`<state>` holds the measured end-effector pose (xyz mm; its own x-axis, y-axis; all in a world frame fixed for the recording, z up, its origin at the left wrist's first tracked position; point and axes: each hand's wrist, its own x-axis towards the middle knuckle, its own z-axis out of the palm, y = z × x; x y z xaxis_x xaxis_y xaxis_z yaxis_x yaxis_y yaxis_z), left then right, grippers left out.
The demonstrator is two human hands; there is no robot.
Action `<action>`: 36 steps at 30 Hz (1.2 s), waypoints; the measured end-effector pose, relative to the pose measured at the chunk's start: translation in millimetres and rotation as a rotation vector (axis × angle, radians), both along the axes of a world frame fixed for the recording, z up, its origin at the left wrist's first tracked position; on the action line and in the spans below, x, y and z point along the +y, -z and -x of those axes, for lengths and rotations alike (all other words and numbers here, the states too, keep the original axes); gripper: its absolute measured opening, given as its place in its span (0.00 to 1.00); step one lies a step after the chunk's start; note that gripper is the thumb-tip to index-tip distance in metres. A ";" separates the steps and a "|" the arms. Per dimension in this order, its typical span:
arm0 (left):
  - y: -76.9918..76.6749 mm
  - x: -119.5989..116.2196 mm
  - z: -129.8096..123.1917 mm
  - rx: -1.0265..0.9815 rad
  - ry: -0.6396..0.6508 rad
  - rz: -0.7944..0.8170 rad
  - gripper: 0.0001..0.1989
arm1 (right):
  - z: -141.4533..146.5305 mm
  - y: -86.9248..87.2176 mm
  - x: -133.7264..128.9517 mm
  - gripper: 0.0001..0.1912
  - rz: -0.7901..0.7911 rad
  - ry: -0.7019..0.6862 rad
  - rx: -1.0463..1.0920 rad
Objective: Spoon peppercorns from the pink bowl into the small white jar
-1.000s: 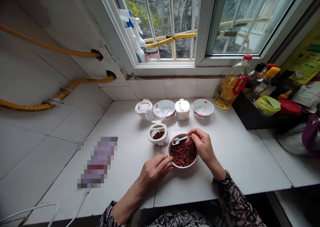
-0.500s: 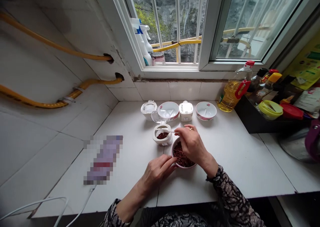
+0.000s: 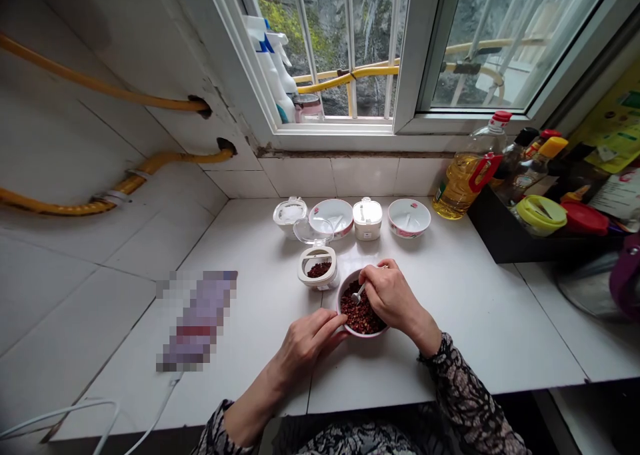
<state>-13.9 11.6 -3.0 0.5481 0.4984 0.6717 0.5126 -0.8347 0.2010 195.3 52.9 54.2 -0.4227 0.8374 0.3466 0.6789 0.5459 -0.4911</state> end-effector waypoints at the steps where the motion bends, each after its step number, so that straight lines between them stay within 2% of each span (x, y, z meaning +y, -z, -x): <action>1: 0.3 0.1 0.1 -0.003 0.004 0.000 0.09 | -0.1 0.1 0.0 0.12 0.019 0.030 0.023; 5: 0.6 0.2 0.5 0.004 0.010 0.012 0.09 | -7.2 -1.6 0.4 0.12 0.078 0.167 0.122; 10: -0.2 0.0 0.7 -0.001 0.012 0.027 0.09 | -13.7 0.2 1.1 0.12 0.137 0.231 0.191; 12: -0.4 -0.1 0.7 -0.003 0.015 0.032 0.09 | -12.8 0.1 0.8 0.11 0.105 0.212 0.195; 15: -0.5 -0.3 0.9 -0.007 0.020 0.037 0.09 | -7.8 -0.6 -1.1 0.11 0.050 0.104 0.168; 18: -0.9 -0.3 1.1 -0.006 0.018 0.033 0.09 | -2.3 0.0 -3.1 0.11 0.056 0.029 0.162; 24: -1.3 0.4 1.0 0.000 0.013 0.019 0.09 | -2.0 3.1 -2.7 0.12 0.106 0.113 0.204; 32: -1.1 -0.2 0.3 0.012 -0.001 0.014 0.09 | 1.3 1.9 -4.0 0.12 0.138 0.038 0.180; 36: -0.6 -0.7 0.5 0.018 -0.006 0.021 0.10 | 0.0 3.5 -3.0 0.12 0.168 0.097 0.224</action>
<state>-14.4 10.9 -2.4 0.5572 0.5154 0.6511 0.5212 -0.8275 0.2089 195.3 49.9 50.7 -0.2666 0.9236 0.2753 0.5883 0.3822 -0.7126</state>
